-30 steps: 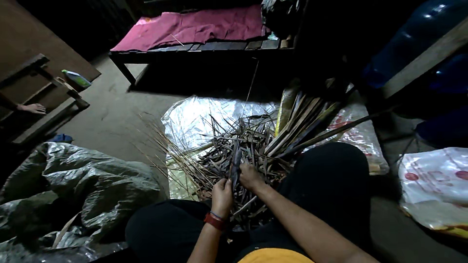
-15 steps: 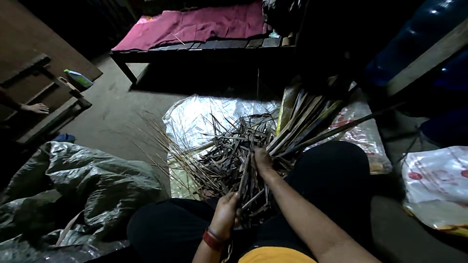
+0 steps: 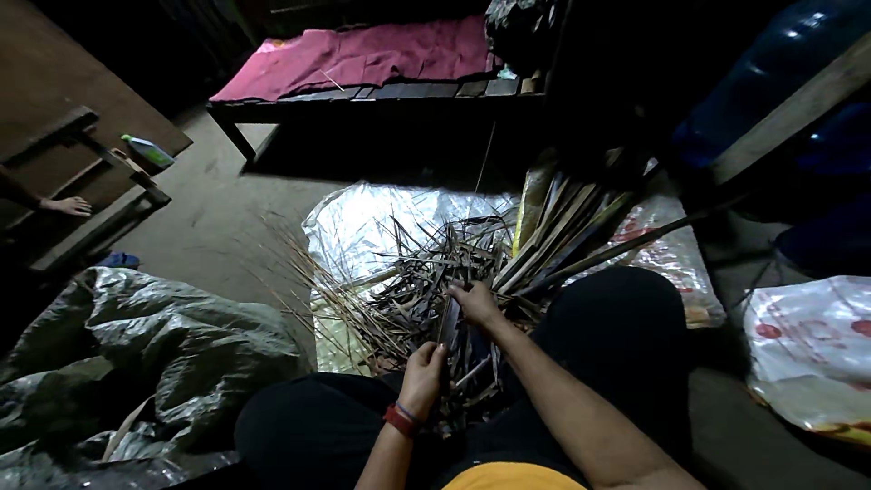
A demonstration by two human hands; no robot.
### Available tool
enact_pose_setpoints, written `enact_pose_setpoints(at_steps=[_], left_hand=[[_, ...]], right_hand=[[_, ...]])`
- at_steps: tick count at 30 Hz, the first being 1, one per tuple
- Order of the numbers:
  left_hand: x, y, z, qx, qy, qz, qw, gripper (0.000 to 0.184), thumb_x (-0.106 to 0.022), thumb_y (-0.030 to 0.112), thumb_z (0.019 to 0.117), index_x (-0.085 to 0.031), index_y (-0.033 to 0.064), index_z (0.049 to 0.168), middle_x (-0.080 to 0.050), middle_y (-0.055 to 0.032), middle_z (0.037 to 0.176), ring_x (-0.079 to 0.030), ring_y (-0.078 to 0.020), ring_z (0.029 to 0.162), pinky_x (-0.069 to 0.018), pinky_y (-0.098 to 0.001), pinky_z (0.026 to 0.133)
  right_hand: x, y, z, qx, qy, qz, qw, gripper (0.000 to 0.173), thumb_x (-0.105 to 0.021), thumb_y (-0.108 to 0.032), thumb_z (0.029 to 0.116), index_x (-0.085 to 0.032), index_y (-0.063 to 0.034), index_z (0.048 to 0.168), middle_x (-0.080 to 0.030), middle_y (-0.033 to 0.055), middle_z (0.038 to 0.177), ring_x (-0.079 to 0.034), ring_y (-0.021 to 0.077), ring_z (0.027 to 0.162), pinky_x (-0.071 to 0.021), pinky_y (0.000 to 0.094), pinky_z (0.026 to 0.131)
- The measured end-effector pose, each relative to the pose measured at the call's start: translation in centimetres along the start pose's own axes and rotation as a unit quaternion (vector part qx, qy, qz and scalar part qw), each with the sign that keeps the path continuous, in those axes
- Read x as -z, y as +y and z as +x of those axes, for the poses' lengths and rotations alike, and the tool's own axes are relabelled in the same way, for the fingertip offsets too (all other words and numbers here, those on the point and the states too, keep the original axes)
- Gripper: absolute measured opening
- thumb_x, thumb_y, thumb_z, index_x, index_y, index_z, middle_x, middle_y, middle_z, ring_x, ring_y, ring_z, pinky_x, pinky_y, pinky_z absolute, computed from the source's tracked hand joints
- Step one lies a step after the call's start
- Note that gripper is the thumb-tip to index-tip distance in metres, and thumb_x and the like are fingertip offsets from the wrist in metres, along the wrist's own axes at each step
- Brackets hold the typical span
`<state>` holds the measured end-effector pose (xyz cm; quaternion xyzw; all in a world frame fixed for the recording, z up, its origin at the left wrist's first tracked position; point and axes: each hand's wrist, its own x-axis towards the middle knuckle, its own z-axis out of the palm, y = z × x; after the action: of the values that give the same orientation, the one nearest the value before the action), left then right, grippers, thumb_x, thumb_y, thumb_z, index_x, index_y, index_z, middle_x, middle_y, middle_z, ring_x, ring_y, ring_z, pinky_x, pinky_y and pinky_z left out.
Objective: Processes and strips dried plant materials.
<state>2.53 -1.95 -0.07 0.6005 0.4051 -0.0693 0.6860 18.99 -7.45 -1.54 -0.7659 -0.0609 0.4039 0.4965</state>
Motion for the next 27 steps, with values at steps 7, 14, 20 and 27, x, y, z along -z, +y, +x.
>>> enact_pose_setpoints(at_steps=[7,14,20,27], left_hand=[[0.5,0.2,0.9,-0.019,0.083,-0.016,0.996,0.028,-0.037,0.014,0.1126,-0.057,-0.0063,0.111,-0.055,-0.0018,0.06,-0.053,-0.0071,0.045,-0.0478,-0.0212,0.046],[0.0,1.3,1.3,0.003,0.078,-0.028,0.997,0.03,-0.037,0.016,0.113,-0.057,-0.0059,0.117,-0.05,-0.0012,0.062,-0.049,-0.0064,0.045,-0.045,-0.0205,0.045],[-1.2,1.2,-0.5,0.06,0.019,-0.119,0.991,0.026,-0.035,0.018,0.1134,-0.053,-0.0008,0.114,-0.045,0.0018,0.058,-0.04,-0.0031,0.04,-0.0367,-0.0167,0.038],[-1.2,-0.4,-2.3,0.097,-0.028,-0.18,0.978,0.027,-0.034,0.02,0.1136,-0.053,0.0024,0.104,-0.043,0.0023,0.057,-0.038,-0.0021,0.038,-0.0346,-0.0149,0.036]], right_hand=[[-0.9,1.9,-0.7,0.062,-0.198,-0.157,0.966,0.026,-0.045,-0.009,0.1057,-0.065,0.0061,0.113,-0.064,0.014,0.094,-0.061,0.0199,0.081,-0.0511,0.0393,0.077],[-2.6,1.5,-2.1,0.085,-0.163,-0.362,0.914,0.032,-0.053,-0.013,0.1044,-0.062,0.0088,0.126,-0.062,0.0287,0.129,-0.058,0.0405,0.128,-0.0441,0.055,0.108],[-2.2,1.9,-1.6,0.048,-0.041,-0.325,0.944,0.039,-0.051,-0.014,0.1066,-0.056,0.0107,0.136,-0.059,0.0296,0.138,-0.056,0.041,0.133,-0.0419,0.0521,0.113],[0.5,2.9,2.6,-0.035,0.073,-0.176,0.981,0.038,-0.048,-0.006,0.1053,-0.055,0.0053,0.14,-0.063,0.0282,0.132,-0.061,0.037,0.125,-0.0473,0.0498,0.107]])
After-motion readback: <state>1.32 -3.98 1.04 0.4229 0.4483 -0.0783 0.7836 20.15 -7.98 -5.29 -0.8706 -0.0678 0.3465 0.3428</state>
